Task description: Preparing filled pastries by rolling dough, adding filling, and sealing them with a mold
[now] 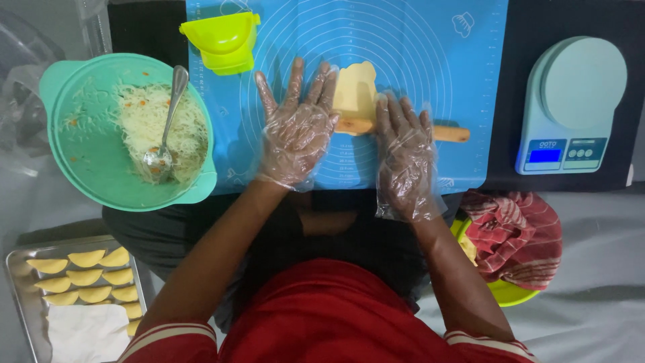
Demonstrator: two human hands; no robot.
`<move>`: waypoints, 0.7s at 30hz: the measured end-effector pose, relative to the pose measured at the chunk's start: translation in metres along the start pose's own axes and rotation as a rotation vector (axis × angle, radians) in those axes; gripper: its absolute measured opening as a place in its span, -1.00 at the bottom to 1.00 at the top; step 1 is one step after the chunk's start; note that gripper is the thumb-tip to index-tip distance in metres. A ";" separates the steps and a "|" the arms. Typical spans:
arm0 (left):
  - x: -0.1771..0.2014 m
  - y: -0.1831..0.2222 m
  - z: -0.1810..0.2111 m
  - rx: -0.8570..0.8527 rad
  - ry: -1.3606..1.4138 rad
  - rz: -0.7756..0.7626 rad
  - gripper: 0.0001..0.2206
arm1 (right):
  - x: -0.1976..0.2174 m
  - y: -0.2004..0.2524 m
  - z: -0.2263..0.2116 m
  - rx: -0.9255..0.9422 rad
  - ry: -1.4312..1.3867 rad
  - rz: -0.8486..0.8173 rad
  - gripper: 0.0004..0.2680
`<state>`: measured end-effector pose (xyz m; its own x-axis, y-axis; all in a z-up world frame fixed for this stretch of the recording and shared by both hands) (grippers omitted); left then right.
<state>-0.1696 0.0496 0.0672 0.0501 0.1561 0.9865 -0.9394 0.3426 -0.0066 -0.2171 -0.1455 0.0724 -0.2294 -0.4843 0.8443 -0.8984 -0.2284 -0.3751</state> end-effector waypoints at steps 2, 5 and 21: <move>0.006 0.002 0.002 0.013 0.028 -0.080 -0.38 | -0.006 0.002 0.004 0.026 0.126 -0.037 -0.60; -0.030 0.010 -0.005 -0.084 -0.147 0.201 -0.35 | 0.002 0.001 -0.004 0.015 0.094 -0.109 -0.57; -0.004 0.021 0.008 -0.032 0.010 0.128 -0.40 | 0.008 0.012 -0.014 0.067 0.174 -0.056 -0.56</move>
<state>-0.1923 0.0488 0.0649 -0.0656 0.2096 0.9756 -0.9272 0.3486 -0.1372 -0.2351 -0.1405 0.0801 -0.2461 -0.3172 0.9159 -0.8859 -0.3098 -0.3453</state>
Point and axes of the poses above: each hand's wrist, its own y-axis away from the middle knuckle, its own x-axis out of the back of the hand, z = x × y, the point moved 3 cm from there along -y, towards the middle knuckle, and after that the axes turned 9 degrees about z, right-handed, at the moved point
